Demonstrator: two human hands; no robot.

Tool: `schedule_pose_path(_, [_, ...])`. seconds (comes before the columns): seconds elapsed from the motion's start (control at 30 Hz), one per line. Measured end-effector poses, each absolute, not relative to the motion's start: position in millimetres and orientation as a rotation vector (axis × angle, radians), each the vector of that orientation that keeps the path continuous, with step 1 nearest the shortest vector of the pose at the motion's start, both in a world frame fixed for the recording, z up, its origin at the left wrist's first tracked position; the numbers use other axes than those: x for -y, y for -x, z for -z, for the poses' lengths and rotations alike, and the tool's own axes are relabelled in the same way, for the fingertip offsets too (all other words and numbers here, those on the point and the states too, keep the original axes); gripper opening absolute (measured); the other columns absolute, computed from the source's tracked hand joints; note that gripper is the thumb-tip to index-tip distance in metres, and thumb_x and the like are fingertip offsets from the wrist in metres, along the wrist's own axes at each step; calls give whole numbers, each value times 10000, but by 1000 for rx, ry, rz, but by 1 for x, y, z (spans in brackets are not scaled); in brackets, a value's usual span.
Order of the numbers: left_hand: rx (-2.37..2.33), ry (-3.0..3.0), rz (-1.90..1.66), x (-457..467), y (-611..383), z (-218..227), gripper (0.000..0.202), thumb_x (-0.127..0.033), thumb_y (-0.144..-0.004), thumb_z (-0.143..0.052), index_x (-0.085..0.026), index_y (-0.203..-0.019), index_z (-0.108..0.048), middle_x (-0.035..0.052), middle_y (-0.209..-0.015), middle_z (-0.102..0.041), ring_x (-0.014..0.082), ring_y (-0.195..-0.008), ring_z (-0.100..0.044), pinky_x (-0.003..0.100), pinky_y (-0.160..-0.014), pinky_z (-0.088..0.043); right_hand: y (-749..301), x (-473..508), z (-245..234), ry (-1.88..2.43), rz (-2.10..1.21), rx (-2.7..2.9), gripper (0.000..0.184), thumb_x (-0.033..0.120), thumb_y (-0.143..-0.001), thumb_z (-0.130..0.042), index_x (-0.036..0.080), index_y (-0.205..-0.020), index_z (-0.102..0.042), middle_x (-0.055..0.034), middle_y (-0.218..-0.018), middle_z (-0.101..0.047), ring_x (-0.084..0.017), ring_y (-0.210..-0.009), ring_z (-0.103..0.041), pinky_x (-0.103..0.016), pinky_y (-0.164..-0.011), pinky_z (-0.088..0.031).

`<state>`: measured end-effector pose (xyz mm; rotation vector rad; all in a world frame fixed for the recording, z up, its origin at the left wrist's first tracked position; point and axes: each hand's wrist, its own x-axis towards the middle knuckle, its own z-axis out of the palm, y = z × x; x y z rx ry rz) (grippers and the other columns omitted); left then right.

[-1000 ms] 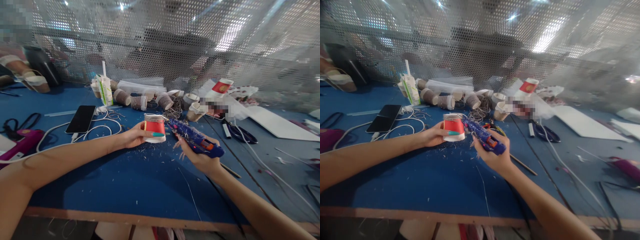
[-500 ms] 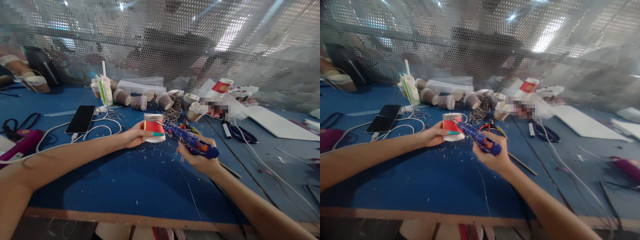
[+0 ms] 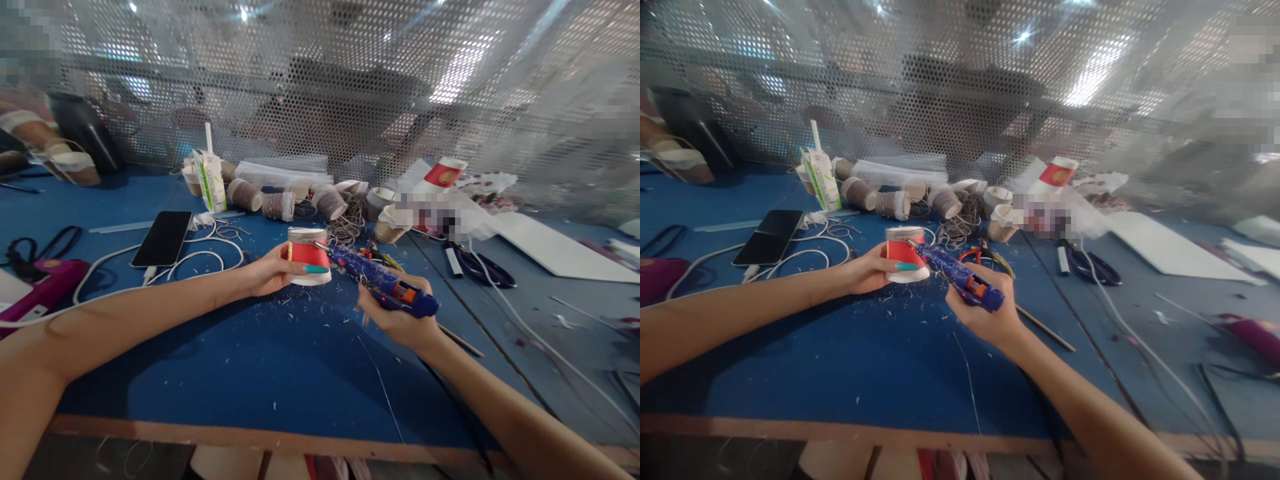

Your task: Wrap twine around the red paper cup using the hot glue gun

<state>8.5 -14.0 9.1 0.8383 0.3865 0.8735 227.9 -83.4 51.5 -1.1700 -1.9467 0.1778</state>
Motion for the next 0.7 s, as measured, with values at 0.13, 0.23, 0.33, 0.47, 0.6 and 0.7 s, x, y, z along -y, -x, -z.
schedule_pose_path(0.13, [-378, -824, -871, 12, -7, -8, 579, -28, -570, -851, -149, -1110, -677, 66, -954, -770, 250, -990, -739, 439, -1068, -484, -226, 83, -53, 1148, -157, 1920, 325, 219, -745, -637, 242, -513, -409, 33, -457, -474, -106, -419, -410, -274, -443, -390])
schedule_pose_path(0.23, [-374, -819, -868, 12, -7, -8, 570, -42, -568, -860, -146, -1102, -691, 73, -974, -772, 260, -1002, -737, 440, -1061, -488, -226, 83, -54, 1136, -149, 1927, 321, 216, -738, -613, 245, -504, -397, 38, -446, -442, -102, -416, -380, -274, -438, -375])
schedule_pose_path(0.33, [-358, -813, -873, 12, -7, -8, 571, -52, -550, -871, -148, -1086, -701, 70, -983, -772, 239, -966, -738, 417, -1037, -501, -227, 82, -53, 1152, -168, 1932, 290, 204, -748, -598, 244, -512, -436, 29, -463, -491, -113, -426, -427, -278, -449, -394])
schedule_pose_path(0.47, [-343, -810, -884, 12, -7, -7, 577, -74, -532, -886, -154, -1075, -706, 61, -986, -774, 210, -936, -735, 374, -996, -518, -228, 82, -50, 1120, -143, 1924, 304, 201, -757, -612, 247, -520, -427, 29, -468, -478, -124, -428, -431, -295, -472, -409])
schedule_pose_path(0.6, [-350, -815, -885, 12, -7, -6, 574, -125, -526, -910, -141, -1066, -716, 81, -1010, -780, 221, -940, -739, 375, -989, -525, -231, 80, -48, 1209, -93, 1831, 243, 261, -816, -630, 252, -614, -495, -4, -561, -561, -173, -509, -541, -329, -542, -467])
schedule_pose_path(0.7, [-378, -806, -884, 11, -7, -5, 555, -136, -518, -921, -133, -1038, -725, 88, -1005, -779, 228, -933, -741, 380, -988, -521, -235, 73, -45, 1393, 83, 1813, 227, 334, -823, -643, 255, -681, -485, -24, -636, -575, -209, -592, -594, -343, -576, -466])
